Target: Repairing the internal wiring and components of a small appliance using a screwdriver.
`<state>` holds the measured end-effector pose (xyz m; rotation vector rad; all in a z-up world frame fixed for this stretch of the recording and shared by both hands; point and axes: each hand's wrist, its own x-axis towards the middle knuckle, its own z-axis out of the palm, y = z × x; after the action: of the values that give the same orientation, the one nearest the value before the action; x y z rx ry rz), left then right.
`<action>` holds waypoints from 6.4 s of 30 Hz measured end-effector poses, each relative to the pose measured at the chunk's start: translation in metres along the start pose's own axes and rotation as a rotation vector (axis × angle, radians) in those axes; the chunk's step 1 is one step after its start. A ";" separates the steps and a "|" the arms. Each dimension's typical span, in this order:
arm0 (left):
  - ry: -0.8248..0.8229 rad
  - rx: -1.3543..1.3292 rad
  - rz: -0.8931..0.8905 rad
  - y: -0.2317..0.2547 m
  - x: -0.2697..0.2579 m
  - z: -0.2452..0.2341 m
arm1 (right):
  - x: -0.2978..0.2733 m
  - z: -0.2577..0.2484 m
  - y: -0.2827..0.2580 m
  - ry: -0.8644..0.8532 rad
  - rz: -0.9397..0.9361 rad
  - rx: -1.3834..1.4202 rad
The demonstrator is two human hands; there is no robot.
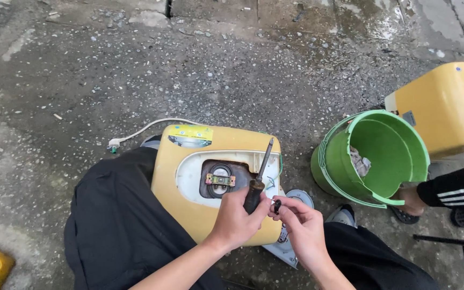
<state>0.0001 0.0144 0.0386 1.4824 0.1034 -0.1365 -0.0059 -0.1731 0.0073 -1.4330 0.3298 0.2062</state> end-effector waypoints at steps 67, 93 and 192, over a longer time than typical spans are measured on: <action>-0.095 0.151 0.108 0.010 0.002 -0.007 | 0.010 -0.014 0.011 -0.162 -0.067 -0.065; -0.119 0.294 0.340 0.002 -0.005 -0.005 | 0.010 -0.017 0.005 -0.081 -0.192 -0.128; -0.137 1.056 0.234 -0.041 0.053 -0.028 | 0.068 -0.014 0.025 -0.241 -0.241 -1.221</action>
<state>0.0463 0.0370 -0.0123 2.5139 -0.3028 -0.1030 0.0483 -0.1877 -0.0408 -2.5948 -0.2420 0.4134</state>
